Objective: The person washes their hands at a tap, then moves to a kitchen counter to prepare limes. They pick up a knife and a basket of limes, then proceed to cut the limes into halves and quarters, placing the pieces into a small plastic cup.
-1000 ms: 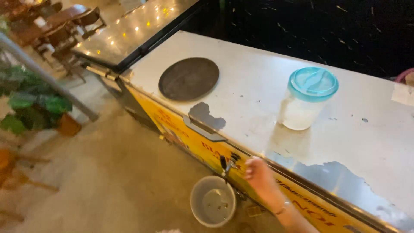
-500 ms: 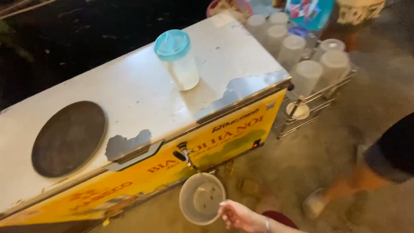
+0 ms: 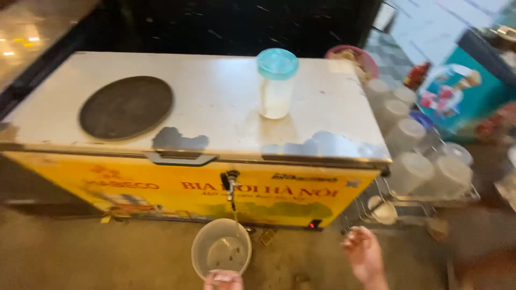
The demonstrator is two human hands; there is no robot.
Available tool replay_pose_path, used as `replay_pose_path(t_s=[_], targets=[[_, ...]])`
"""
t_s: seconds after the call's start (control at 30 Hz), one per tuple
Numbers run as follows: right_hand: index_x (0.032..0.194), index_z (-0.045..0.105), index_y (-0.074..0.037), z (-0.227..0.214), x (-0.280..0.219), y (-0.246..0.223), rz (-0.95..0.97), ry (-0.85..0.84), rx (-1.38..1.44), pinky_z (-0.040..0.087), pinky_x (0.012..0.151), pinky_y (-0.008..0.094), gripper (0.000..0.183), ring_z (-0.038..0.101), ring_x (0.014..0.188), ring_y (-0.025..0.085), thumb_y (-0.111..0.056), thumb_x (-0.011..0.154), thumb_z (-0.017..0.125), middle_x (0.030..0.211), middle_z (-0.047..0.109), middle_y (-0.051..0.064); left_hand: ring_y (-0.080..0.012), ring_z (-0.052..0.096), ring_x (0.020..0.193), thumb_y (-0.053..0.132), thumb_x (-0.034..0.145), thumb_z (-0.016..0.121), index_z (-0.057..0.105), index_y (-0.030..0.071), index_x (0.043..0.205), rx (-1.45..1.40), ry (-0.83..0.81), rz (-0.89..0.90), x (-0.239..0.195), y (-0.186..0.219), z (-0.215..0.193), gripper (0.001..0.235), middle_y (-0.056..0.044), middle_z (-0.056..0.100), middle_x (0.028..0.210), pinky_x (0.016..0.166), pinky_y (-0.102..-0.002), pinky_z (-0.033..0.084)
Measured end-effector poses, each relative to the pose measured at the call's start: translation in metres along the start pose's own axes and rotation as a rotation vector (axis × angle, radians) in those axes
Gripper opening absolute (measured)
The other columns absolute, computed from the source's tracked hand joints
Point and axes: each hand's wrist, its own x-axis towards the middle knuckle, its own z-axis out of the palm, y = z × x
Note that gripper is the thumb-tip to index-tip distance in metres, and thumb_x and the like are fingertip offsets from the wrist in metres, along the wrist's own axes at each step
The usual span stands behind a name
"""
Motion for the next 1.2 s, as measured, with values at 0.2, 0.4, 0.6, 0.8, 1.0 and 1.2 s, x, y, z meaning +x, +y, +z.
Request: replay_pose_path(t_s=[0.2,0.4,0.6,0.8,1.0,1.2], targets=[[0.096,0.069,-0.010,0.096,-0.041,0.105,0.496,-0.267,-0.080,0.055,0.069,0.039,0.024,0.063,0.074,0.020,-0.031,0.094,0.057,0.081,0.067,0.005,-0.0168,0.051,0.062,0.037,0.086,0.062,0.071,0.017,0.093,0.097,-0.046,-0.272,-0.034,-0.112,0.162,0.023,0.001,0.054,0.066,0.058,-0.031,0.047],[0.094,0.067,-0.009,0.078,-0.058,0.103,0.540,-0.228,0.102,0.051,0.067,0.035,0.024,0.058,0.071,0.016,-0.031,0.097,0.058,0.077,0.062,0.003,-0.0153,0.048,0.066,0.033,0.091,0.059,0.065,0.014,0.091,0.112,0.089,-0.236,-0.067,-0.140,0.240,0.020,0.001,0.049,0.069,0.061,-0.029,0.044],[0.091,0.063,-0.011,0.053,-0.056,0.073,0.266,-0.029,0.300,0.047,0.069,0.036,0.028,0.051,0.069,0.019,-0.036,0.097,0.053,0.073,0.051,0.002,-0.0153,0.045,0.062,0.033,0.090,0.060,0.065,0.016,0.083,0.259,0.203,-0.257,-0.025,-0.115,0.228,0.019,0.002,0.046,0.065,0.058,-0.029,0.041],[0.089,0.062,-0.012,0.010,-0.046,0.088,0.233,0.110,0.353,0.044,0.067,0.038,0.032,0.047,0.067,0.021,-0.041,0.096,0.052,0.070,0.046,0.002,-0.0144,0.043,0.060,0.033,0.090,0.061,0.065,0.016,0.080,0.293,0.201,-0.391,0.024,-0.147,0.226,0.020,0.003,0.045,0.062,0.056,-0.029,0.041],[0.093,0.061,-0.012,-0.018,-0.038,0.070,0.273,0.079,0.396,0.046,0.070,0.038,0.030,0.047,0.068,0.021,-0.041,0.098,0.055,0.073,0.048,0.003,-0.0149,0.043,0.062,0.032,0.090,0.060,0.063,0.015,0.081,0.253,0.234,-0.517,-0.001,-0.186,0.258,0.019,0.003,0.046,0.064,0.058,-0.029,0.041],[0.110,0.062,-0.010,-0.084,-0.153,-0.008,0.066,-0.033,0.227,0.054,0.083,0.045,0.028,0.063,0.090,0.028,-0.035,0.098,0.055,0.101,0.064,0.008,-0.0125,0.044,0.061,0.023,0.092,0.062,0.061,0.012,0.083,0.141,0.137,-0.464,0.001,-0.087,0.212,0.014,0.003,0.045,0.064,0.059,-0.029,0.043]])
